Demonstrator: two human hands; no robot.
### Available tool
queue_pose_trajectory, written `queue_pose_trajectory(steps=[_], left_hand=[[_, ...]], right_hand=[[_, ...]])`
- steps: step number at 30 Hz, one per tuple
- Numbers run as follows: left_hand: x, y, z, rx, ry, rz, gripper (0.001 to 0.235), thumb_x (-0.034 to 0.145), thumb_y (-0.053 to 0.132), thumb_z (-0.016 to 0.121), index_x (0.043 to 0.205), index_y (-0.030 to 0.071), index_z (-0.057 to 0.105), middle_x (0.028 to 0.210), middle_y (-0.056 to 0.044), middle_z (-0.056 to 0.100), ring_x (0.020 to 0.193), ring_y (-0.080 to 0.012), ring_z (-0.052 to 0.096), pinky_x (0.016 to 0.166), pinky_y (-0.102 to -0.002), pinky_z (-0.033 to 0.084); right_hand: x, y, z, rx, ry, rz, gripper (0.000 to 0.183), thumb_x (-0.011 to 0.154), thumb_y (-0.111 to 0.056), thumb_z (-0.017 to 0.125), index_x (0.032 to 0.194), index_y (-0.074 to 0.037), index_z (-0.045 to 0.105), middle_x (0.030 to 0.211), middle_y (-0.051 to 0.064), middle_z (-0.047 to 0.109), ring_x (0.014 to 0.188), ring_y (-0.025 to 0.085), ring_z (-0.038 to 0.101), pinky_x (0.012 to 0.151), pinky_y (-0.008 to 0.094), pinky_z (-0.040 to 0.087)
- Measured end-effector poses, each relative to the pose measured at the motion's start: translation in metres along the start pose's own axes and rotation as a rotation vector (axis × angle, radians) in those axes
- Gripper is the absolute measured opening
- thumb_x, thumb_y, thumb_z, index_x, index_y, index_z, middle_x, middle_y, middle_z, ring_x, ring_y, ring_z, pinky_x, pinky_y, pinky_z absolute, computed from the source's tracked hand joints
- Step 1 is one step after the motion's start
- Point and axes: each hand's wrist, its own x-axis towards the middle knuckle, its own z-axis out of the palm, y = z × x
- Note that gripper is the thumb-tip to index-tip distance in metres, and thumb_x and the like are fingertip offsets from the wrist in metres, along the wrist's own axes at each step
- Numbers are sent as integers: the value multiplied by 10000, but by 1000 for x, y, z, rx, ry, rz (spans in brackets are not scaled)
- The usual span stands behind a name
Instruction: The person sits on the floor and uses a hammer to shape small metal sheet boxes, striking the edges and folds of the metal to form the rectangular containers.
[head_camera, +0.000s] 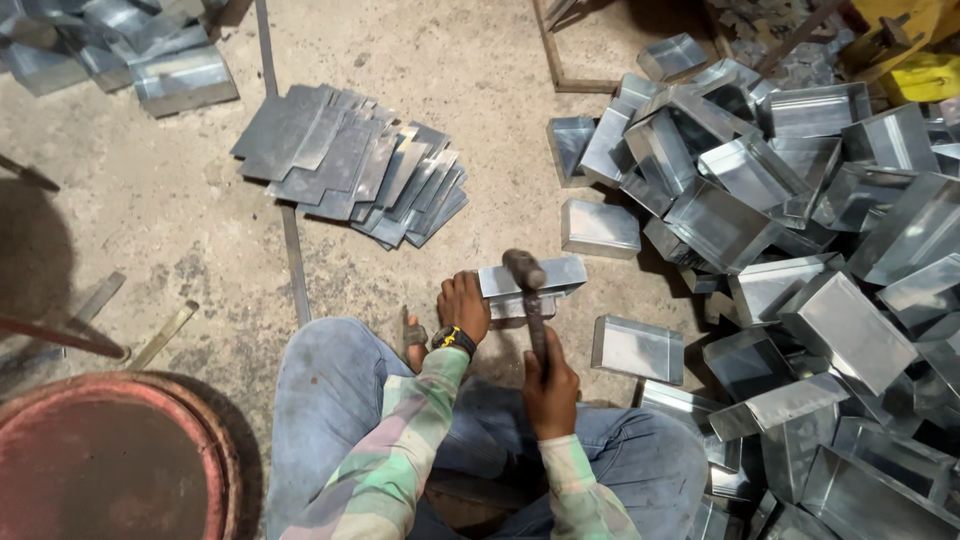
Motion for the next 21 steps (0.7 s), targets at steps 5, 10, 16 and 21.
queue_pose_trajectory(steps=[5,10,16,21], left_hand=[[19,10,-19,-201,126,58,388,808,46,649,1192,37,590,1211,-145,639,1219,-403,536,981,-519,454],[50,61,-90,60,141,400,267,822,77,598,1087,85,635,1108,-104,648,1119,-321,578,978,-522,421],[39,97,-103,279,186,531,137,864,151,581,980,139,654,1000,-47,637,1033,-258,591,1002,-544,396],[40,94,-96,269,164,522,109,889,157,574,967,138,648,1010,-55,638,1050,-263,591,1008,-546,394]], right_hand=[[9,-2,-13,85,61,41,456,954,-151,693,1397,-98,601,860,171,718,705,227,679,634,358,522],[5,-37,-61,173,133,194,570,964,-165,643,1516,-114,507,600,41,596,511,70,461,481,299,387],[14,-67,-92,99,282,40,513,997,-104,630,1495,-51,517,797,79,715,559,116,566,518,316,458],[31,-68,-80,-123,39,57,537,1008,-138,633,1532,-185,524,1017,255,727,889,387,730,773,415,559]])
